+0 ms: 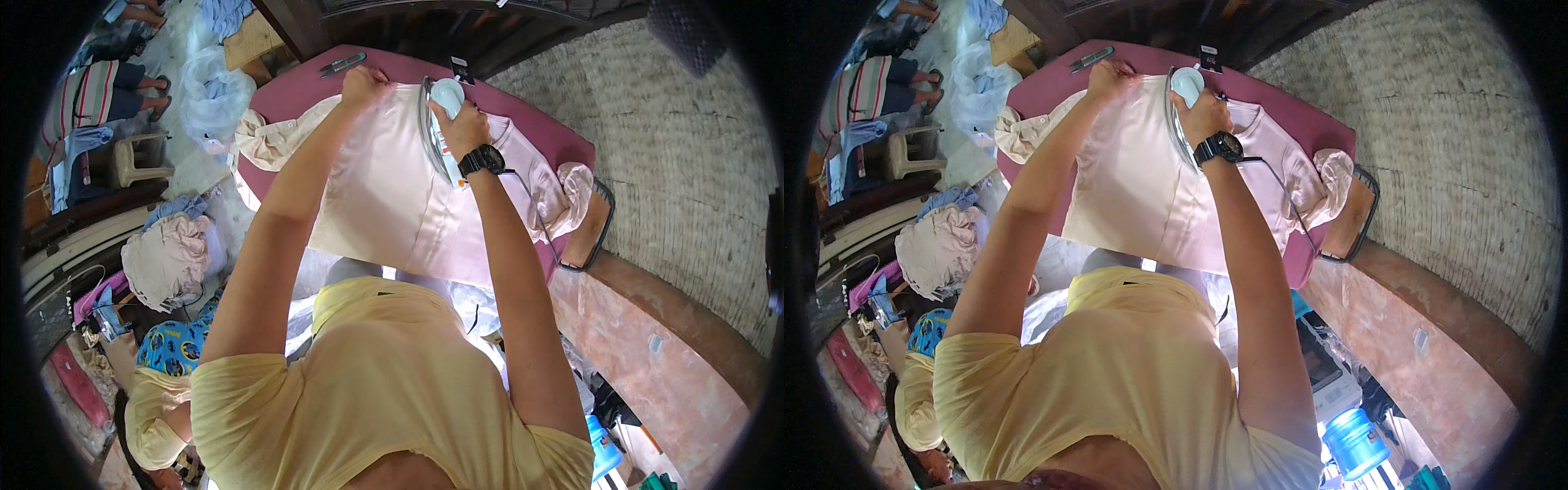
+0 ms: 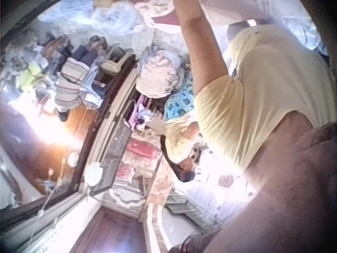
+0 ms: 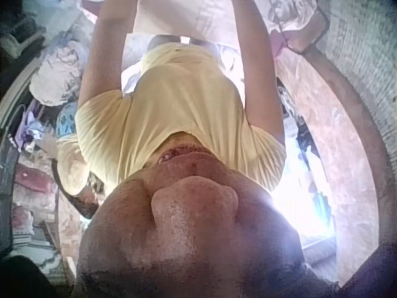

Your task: The person places a garment onto an ironing board and irons it using a steam iron.

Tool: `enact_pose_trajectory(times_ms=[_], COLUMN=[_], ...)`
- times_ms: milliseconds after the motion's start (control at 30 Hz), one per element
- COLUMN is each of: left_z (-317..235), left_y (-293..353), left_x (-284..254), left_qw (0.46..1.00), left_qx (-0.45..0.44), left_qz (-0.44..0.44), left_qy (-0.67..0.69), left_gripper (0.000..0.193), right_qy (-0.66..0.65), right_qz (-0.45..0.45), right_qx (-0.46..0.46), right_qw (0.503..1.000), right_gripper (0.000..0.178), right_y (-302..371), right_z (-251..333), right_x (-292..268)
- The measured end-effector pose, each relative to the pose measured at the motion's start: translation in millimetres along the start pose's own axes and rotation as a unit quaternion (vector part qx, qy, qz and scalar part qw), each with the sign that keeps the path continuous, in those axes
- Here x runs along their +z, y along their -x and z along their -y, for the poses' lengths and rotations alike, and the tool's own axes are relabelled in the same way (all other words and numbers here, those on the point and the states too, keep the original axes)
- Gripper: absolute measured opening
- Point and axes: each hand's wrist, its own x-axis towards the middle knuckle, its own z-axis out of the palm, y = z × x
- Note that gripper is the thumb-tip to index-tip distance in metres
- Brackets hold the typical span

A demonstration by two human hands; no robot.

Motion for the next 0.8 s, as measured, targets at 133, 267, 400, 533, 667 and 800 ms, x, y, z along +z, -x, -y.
enact_pose_trajectory(times_ms=[133,267,400,533,667,800], left_z=[1,24,-3,-1,-4,5], left_y=[-6,-18,3,2,-2,-14], left_x=[-1,-2,-2,-1,-2,1], left_qw=[0.999,0.998,0.977,0.966,0.977,0.994], left_qx=[-0.015,0.035,0.209,0.232,0.191,0.084], left_qz=[0.010,0.031,-0.022,-0.010,0.013,0.055], left_qy=[-0.033,0.039,-0.029,-0.117,-0.097,-0.047], left_gripper=[0.023,0.020,0.016,0.019,0.016,0.015], right_qy=[-0.018,-0.012,-0.020,-0.019,-0.027,-0.022], right_qz=[-0.004,0.023,0.029,0.041,0.033,0.029], right_qx=[-0.020,-0.028,0.003,-0.014,-0.025,-0.016], right_qw=[1.000,0.999,0.999,0.999,0.999,0.999], right_gripper=[0.077,0.062,0.061,0.070,0.074,0.073], right_y=[-8,-10,-11,-10,-7,-1], right_z=[0,12,12,5,-9,-2], right_x=[7,5,3,-1,0,-5])
